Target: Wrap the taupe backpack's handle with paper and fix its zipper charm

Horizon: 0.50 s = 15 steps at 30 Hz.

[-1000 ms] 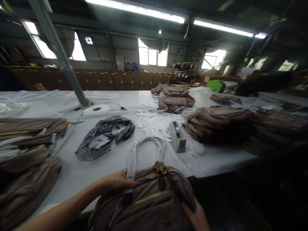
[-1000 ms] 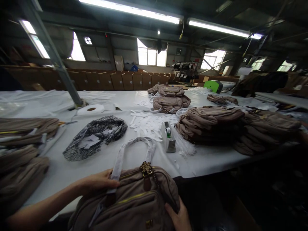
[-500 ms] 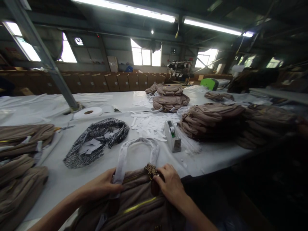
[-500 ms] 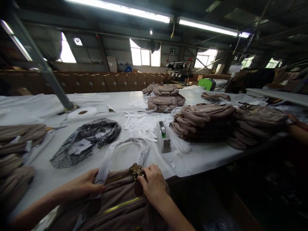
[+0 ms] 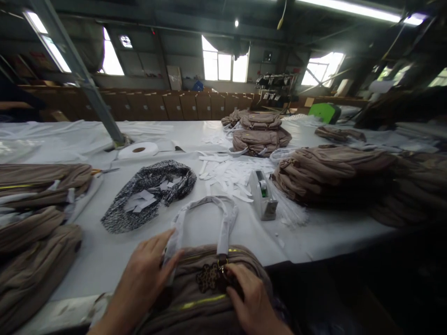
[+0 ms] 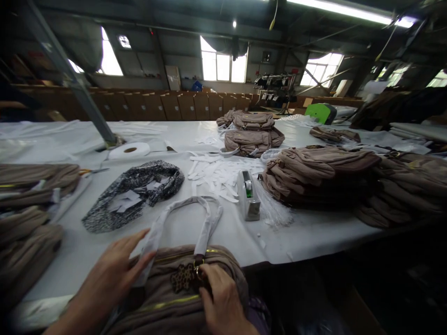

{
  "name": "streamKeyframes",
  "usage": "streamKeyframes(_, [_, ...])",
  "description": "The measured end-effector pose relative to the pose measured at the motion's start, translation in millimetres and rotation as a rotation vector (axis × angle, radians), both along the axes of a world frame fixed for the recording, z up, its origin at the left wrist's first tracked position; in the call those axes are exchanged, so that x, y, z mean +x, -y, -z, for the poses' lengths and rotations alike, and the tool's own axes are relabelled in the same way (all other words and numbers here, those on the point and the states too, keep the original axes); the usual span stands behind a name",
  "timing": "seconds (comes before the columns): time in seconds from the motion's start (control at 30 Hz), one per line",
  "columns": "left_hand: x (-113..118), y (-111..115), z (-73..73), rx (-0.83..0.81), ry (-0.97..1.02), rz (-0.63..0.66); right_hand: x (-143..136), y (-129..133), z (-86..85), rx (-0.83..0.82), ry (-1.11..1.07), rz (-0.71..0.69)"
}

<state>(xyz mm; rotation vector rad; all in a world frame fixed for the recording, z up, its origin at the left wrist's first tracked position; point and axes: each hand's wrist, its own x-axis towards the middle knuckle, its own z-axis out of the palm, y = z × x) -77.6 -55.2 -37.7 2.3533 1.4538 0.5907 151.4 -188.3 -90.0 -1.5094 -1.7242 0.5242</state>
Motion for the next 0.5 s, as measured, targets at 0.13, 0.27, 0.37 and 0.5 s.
streamKeyframes(0.13, [43.2, 35.7, 19.4, -0.29, 0.13, 0.349, 2.2, 4.0, -0.6, -0.146, -0.116, 0.133])
streamKeyframes(0.27, [73.8, 48.4, 25.5, -0.394, 0.216, 0.306, 4.2, -3.2, -14.1, -0.255, -0.163, 0.195])
streamKeyframes(0.37, [75.1, 44.7, 15.0, -0.566, 0.321, 0.244, 7.4, -11.3, -31.5, -0.307, -0.237, 0.184])
streamKeyframes(0.5, [63.2, 40.0, 13.0, -0.936, 0.531, 0.122, 2.2, -13.2, -37.5, -0.486, -0.613, 0.152])
